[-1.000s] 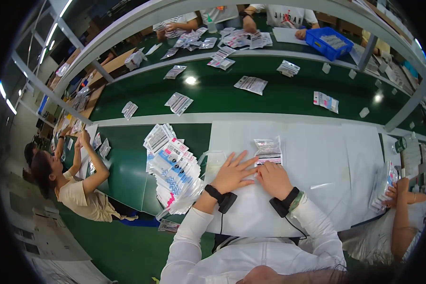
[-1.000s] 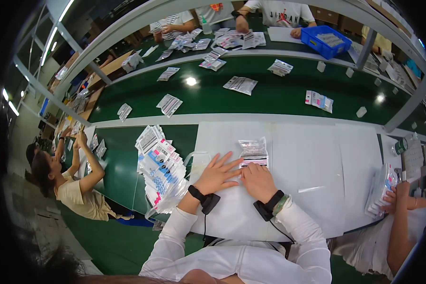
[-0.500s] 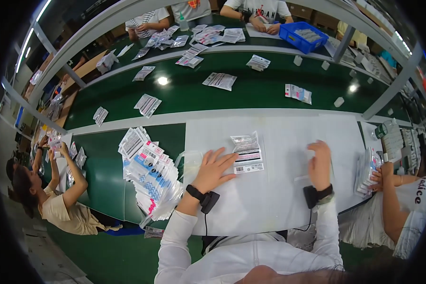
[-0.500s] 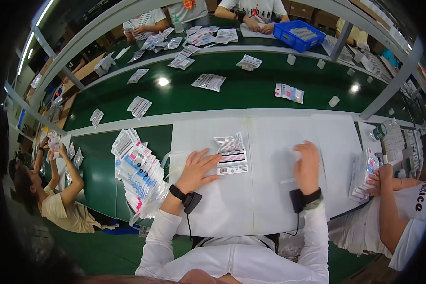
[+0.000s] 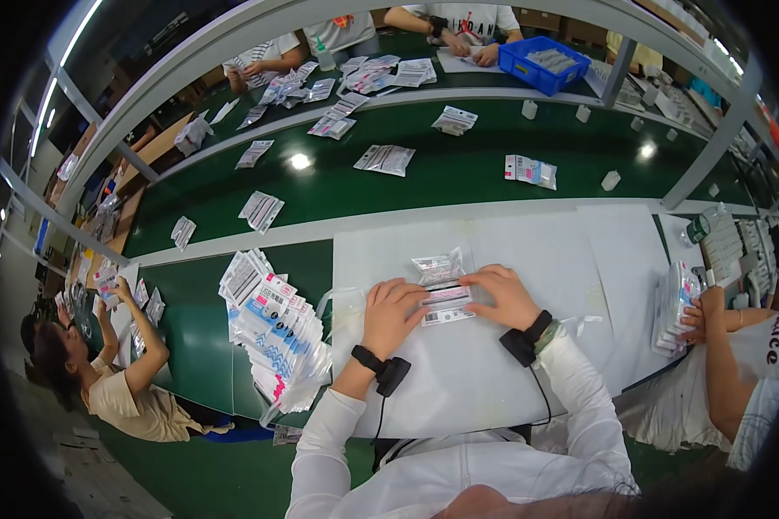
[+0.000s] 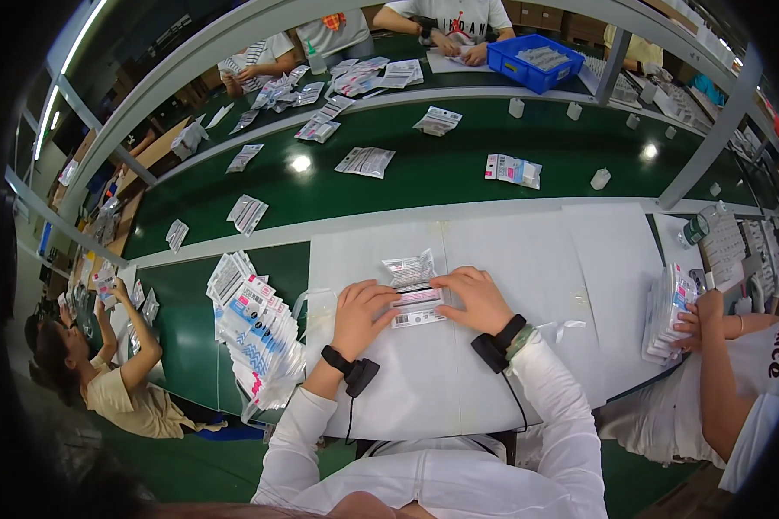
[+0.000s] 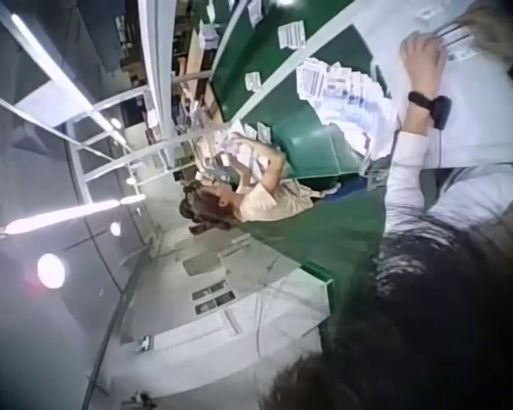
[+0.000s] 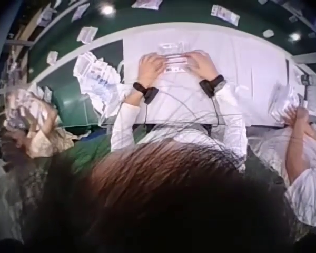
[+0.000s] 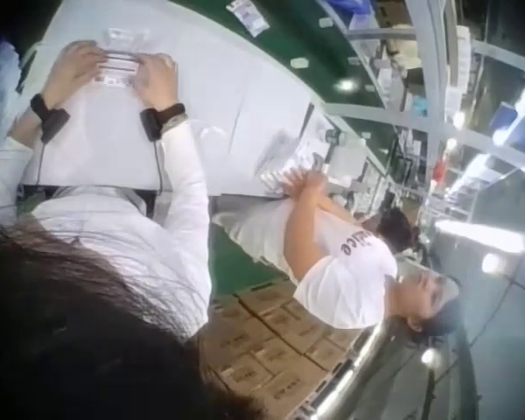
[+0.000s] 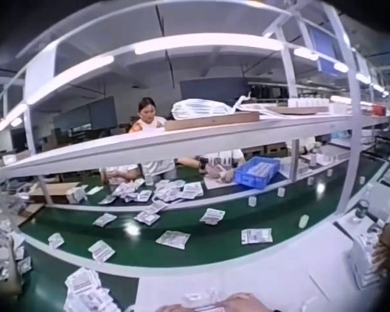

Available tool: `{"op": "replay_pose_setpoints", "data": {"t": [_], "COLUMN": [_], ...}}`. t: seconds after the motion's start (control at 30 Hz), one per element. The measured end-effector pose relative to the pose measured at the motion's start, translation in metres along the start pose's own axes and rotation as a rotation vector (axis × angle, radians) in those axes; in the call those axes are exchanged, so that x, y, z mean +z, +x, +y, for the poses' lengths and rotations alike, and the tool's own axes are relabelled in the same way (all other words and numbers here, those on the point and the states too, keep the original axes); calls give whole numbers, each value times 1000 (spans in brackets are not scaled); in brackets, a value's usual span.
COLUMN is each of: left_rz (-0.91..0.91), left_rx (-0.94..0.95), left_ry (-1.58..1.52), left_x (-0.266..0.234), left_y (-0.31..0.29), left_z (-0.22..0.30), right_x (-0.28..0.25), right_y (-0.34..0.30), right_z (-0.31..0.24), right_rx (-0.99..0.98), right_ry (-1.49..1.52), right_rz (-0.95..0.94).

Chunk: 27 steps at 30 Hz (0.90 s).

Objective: The person picks up a charger and a packet, places the charger inside the packet, and folds the top down. The person then presses the folded edge against a strip of tape on the table before placing the packet onto a stack.

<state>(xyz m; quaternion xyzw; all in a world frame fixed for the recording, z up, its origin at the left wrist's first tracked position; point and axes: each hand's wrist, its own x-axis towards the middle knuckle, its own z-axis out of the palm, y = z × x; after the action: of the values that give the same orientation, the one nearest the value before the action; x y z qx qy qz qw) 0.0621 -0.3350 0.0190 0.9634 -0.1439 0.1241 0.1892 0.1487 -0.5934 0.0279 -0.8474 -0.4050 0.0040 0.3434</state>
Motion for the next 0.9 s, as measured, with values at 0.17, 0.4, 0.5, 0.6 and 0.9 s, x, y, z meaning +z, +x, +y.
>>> {"op": "replay_pose_setpoints", "data": {"t": [0.17,0.4,0.5,0.6,0.9], "left_rz": [124,150,172,165,206], "left_rx": [-110,-45,-95,-168,-311], "left_ry": [-42,2,-2,140,176], "left_x": [7,4,-3,-27,-115], "left_y": [8,8,-4,-24,-81], "left_z": [14,16,9,2,3], "right_x": [8,-3,-8,-9,-34], "right_y": [3,-4,-11,-5,92], "right_z": [11,4,16,21,-11], "right_rx": [19,-59,-35,-63,-7], "right_ry": [-35,-158,-182,-187,-157], "right_rz": [64,138,137,121,-291]}}
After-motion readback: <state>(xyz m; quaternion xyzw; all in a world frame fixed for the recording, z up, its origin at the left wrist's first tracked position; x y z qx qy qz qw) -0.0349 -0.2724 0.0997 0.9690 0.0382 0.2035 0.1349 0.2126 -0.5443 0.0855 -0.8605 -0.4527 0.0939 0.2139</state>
